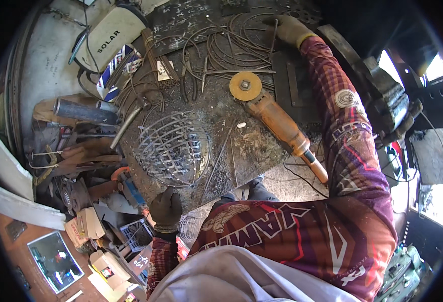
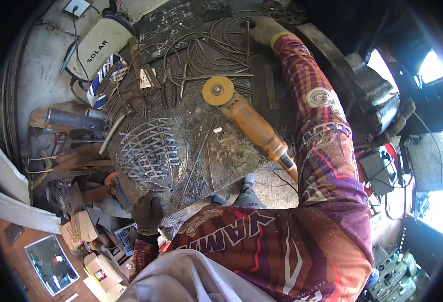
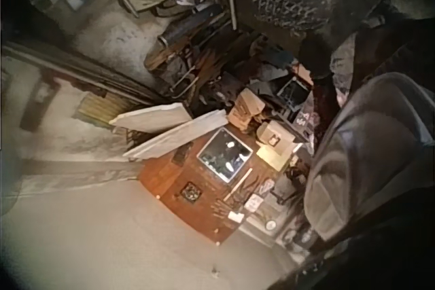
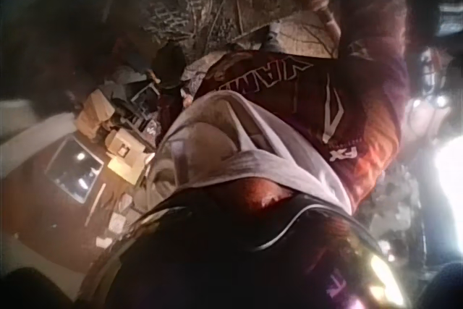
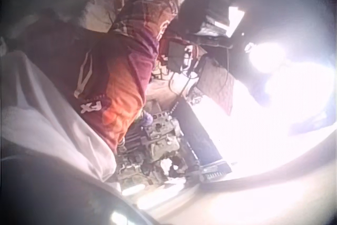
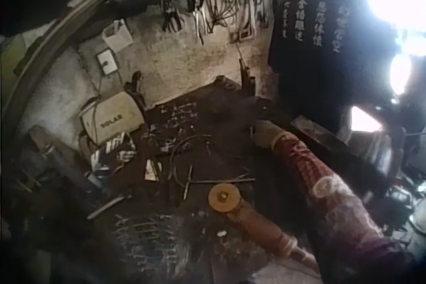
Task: The person shapes a curved metal cage by hammering a metal bar against it and using an angle grinder to smooth parts of the structure. The person then welds the metal bars together with a welding torch, and finishes by smoothing the welded joints with the angle grinder.
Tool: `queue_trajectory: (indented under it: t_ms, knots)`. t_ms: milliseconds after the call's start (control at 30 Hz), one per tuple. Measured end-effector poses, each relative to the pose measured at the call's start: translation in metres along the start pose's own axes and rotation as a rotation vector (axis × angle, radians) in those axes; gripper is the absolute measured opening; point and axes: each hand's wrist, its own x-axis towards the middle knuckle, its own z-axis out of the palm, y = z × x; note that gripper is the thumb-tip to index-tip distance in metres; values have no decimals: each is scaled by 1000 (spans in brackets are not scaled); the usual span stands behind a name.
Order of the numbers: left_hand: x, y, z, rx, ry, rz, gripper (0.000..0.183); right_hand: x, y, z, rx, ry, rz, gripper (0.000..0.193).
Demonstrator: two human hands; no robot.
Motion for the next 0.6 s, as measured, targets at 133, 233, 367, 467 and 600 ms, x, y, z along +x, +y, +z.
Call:
queue_trajectory:
  t_ms: [133,233,367,467,600]
  knots:
    - [-6,-6,4,48,-13,-43,20,12,-19,20,-294,-277,-106,59]
    - [-8,-4,3,17,-54,-114,15,22,-21,31,-389,-486,-89,61]
    - [-5,-4,0,-16,-104,-124,10,23,-25,36,-377,-498,-71,55]
    - [0,-3,1,8,-115,-104,10,26,-20,37,-403,-481,-169,51]
    - [-5,-9,2,16,-131,-87,14,35,-21,28,-90,-409,-107,46]
